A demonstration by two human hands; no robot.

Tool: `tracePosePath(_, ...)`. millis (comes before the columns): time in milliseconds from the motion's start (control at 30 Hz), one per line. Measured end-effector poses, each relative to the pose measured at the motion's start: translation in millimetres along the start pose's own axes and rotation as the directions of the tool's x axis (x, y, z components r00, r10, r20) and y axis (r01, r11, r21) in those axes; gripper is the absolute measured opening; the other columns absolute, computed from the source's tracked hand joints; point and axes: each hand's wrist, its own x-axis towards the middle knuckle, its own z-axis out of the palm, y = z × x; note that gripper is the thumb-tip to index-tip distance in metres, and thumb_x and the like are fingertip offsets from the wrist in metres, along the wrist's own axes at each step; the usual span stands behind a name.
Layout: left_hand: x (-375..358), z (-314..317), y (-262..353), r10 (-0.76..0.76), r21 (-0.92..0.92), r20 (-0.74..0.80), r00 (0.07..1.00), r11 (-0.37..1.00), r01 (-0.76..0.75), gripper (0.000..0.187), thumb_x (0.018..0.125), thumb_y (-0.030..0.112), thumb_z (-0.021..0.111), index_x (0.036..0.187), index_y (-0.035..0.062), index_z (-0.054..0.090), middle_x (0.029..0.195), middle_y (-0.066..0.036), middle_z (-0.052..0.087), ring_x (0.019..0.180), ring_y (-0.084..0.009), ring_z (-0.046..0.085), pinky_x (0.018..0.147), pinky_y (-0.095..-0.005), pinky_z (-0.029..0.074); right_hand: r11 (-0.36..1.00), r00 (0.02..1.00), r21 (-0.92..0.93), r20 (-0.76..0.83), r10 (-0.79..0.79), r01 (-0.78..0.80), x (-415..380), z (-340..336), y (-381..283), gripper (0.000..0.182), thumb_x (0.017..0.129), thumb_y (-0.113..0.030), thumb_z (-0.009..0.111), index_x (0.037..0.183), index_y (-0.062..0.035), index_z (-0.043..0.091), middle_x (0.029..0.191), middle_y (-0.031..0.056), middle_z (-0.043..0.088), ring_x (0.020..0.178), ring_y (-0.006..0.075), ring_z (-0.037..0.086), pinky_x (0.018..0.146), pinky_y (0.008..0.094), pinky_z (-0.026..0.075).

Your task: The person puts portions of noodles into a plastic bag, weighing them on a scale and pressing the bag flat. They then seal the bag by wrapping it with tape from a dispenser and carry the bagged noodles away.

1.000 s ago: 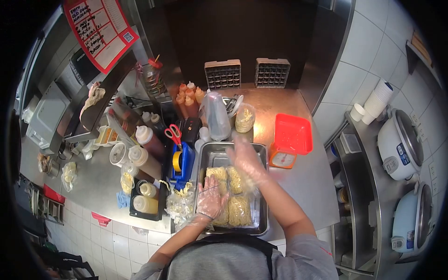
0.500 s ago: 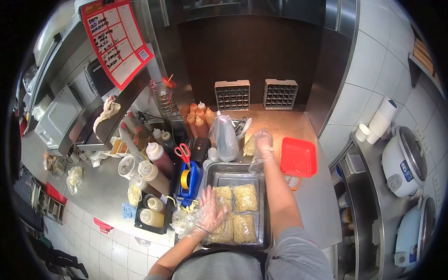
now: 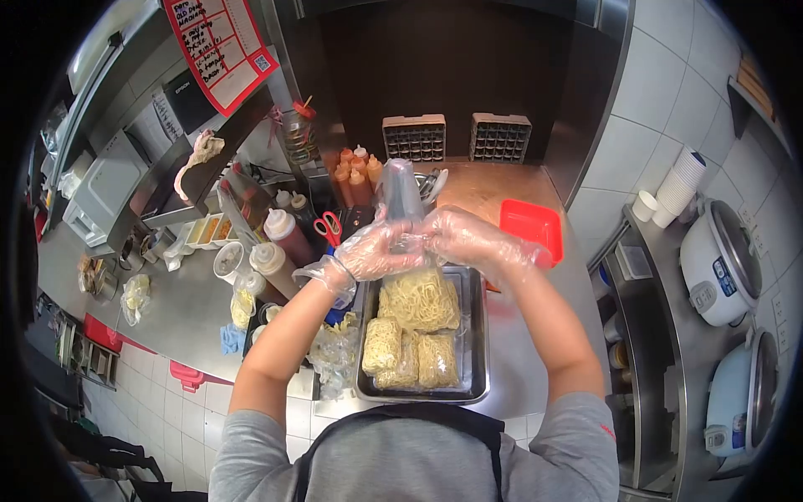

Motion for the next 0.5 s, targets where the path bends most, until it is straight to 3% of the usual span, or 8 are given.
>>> tracePosePath(33, -8.7, 6.5, -1.9, 0.075, -0.036, -0.021, 0.997, 0.997, -0.075, 0.04, 0.083, 0.042, 0.068, 0.11, 0.0118, 0.066, 0.097, -0.011, 0.069, 0.102, -0.0297, 0.063, 0.115, -0.0583, 0.011, 0.992, 0.995, -0.078, -0.03, -0.099, 0.096, -8.3, 2.4, -1.8, 0.014, 0.082, -0.007, 0.059, 0.089, 0.0014, 0.068, 0.081, 0.015, 0.062, 0.087, 0.0254, 0.061, 0.076, 0.036, 0.047)
tracePosePath(133, -34.9, 7.7, -15.7, 0.117, 0.247, 0.083, 0.99, 0.96, -0.134, 0.029, 0.082, 0.037, 0.07, 0.094, 0.0107, 0.069, 0.099, -0.008, 0.068, 0.105, -0.0268, 0.063, 0.115, -0.0608, 0.008, 0.984, 0.999, -0.176, -0.037, 0.004, -0.011, -34.7, 7.8, -1.1, 0.011, 0.079, -0.004, 0.058, 0.083, 0.0002, 0.067, 0.077, 0.0141, 0.059, 0.085, 0.0278, 0.061, 0.074, 0.0376, 0.047)
tracePosePath(167, -40.9, 5.2, -12.7, 0.151, 0.294, 0.086, 0.985, 0.94, -0.17, 0.025, 0.082, 0.035, 0.071, 0.083, 0.0106, 0.068, 0.091, -0.007, 0.067, 0.096, -0.0263, 0.065, 0.116, -0.0581, 0.013, 0.966, 0.989, -0.248, -0.103, -0.101, 0.073, -39.9, 18.7, 13.5, 0.01, 0.076, 0.0, 0.055, 0.075, -0.0009, 0.065, 0.074, 0.0143, 0.056, 0.081, 0.0311, 0.06, 0.072, 0.0396, 0.048)
tracePosePath(267, -40.1, 10.2, -10.2, 0.274, 0.345, 0.11, 0.955, 0.891, -0.296, 0.021, 0.082, 0.032, 0.07, 0.081, 0.0107, 0.068, 0.086, -0.006, 0.066, 0.091, -0.0271, 0.065, 0.115, -0.0554, 0.019, 0.862, 0.984, -0.488, -0.169, 0.064, -0.14, -51.1, 34.3, 26.1, 0.007, 0.078, -0.006, 0.059, 0.077, -0.0013, 0.065, 0.084, 0.0149, 0.061, 0.082, 0.0338, 0.061, 0.074, 0.0412, 0.049)
tracePosePath(300, -39.7, 5.1, 0.6, 0.297, 0.399, 0.105, 0.949, 0.862, -0.313, 0.02, 0.082, 0.03, 0.069, 0.081, 0.0103, 0.068, 0.08, -0.007, 0.066, 0.086, -0.0288, 0.064, 0.112, -0.0511, 0.028, 0.796, 0.984, -0.599, -0.175, -0.03, -0.083, -55.2, 32.6, 26.7, 0.008, 0.08, -0.008, 0.059, 0.081, -0.0017, 0.063, 0.084, 0.016, 0.061, 0.081, 0.0348, 0.061, 0.072, 0.041, 0.05)
tracePosePath(400, -44.0, 3.0, -4.4, 0.302, 0.329, -0.049, 0.952, 0.905, -0.27, 0.021, 0.082, 0.03, 0.069, 0.082, 0.0093, 0.068, 0.079, -0.01, 0.066, 0.084, -0.0302, 0.065, 0.108, -0.049, 0.035, 0.868, 0.924, -0.493, -0.358, -0.135, -0.064, -62.7, 43.0, 21.0, 0.01, 0.067, 0.004, 0.057, 0.067, -0.0036, 0.063, 0.081, 0.0142, 0.056, 0.085, 0.0332, 0.059, 0.073, 0.0396, 0.049)
tracePosePath(433, -47.6, 11.6, -13.2, 0.245, 0.348, 0.019, 0.969, 0.907, -0.236, 0.023, 0.082, 0.031, 0.069, 0.082, 0.0083, 0.068, 0.079, -0.012, 0.066, 0.081, -0.0324, 0.065, 0.102, -0.0476, 0.042, 0.941, 0.939, -0.334, -0.337, -0.074, -0.045, -67.8, 58.4, 42.2, 0.01, 0.068, 0.003, 0.058, 0.073, -0.0035, 0.064, 0.084, 0.0135, 0.056, 0.089, 0.0316, 0.059, 0.076, 0.0379, 0.049)
tracePosePath(500, -57.0, 33.1, -22.1, 0.237, 0.338, -0.014, 0.971, 0.916, -0.218, 0.023, 0.082, 0.033, 0.068, 0.084, 0.0094, 0.068, 0.08, -0.012, 0.067, 0.082, -0.0333, 0.064, 0.092, -0.0441, 0.048, 0.997, 0.936, -0.079, -0.348, -0.047, 0.02, -63.6, 71.5, 87.6, 0.018, 0.07, 0.001, 0.061, 0.088, -0.0038, 0.063, 0.094, 0.0116, 0.057, 0.097, 0.0276, 0.059, 0.082, 0.035, 0.049)
